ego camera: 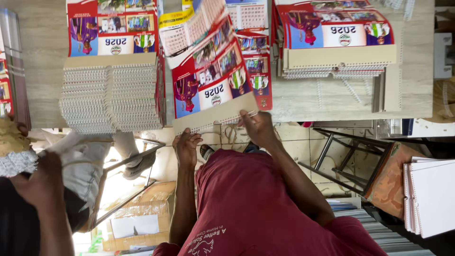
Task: The person assembles wall calendars by inserting metal spiral rings into the punched holes of the calendar pages. They repeatedly pick up rings, thread them through the holes, and secure them to bind the pages together.
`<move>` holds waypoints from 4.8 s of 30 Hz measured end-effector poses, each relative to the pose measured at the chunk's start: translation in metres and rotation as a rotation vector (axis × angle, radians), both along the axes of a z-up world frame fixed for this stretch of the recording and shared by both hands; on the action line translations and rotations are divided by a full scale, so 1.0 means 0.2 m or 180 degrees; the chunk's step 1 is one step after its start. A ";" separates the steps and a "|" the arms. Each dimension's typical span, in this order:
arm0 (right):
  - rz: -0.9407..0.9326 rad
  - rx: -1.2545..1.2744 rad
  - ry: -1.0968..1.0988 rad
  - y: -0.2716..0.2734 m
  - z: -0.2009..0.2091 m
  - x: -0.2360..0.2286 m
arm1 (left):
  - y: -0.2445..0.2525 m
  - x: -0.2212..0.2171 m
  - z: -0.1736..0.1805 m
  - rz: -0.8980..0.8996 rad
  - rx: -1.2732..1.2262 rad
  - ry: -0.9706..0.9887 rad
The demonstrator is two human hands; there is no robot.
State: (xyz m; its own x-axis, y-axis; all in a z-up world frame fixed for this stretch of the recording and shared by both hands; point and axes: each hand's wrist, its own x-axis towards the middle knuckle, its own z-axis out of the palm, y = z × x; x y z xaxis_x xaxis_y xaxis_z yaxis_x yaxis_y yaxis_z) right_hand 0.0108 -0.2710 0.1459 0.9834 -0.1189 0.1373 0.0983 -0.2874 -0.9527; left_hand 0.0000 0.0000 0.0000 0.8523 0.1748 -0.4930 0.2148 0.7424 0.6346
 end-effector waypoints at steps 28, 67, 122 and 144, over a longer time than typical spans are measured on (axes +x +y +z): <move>-0.1794 -0.0340 0.1121 -1.46 -0.08 0.07 | -1.26 0.59 0.77 -0.2581 0.1932 -0.0311; 0.0091 -0.1994 -0.1306 -0.29 -0.64 0.06 | -0.88 0.83 0.29 -0.2402 0.1428 -0.1503; 0.0067 0.0304 0.0749 -0.44 -0.37 0.31 | -0.85 0.90 0.04 -0.2607 0.1374 -0.1749; -0.0166 -0.0623 0.0315 -0.25 -0.25 0.27 | -0.85 0.79 0.39 -0.2435 0.1496 -0.1695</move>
State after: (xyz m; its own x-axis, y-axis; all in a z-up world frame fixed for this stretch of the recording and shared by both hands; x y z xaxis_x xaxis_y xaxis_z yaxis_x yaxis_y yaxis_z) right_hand 0.0658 -0.3205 0.0964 0.9864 -0.1506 0.0659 -0.0128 -0.4700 -0.8826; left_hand 0.1590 -0.1699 0.0778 0.9035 -0.4264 -0.0431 0.1313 0.1798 0.9749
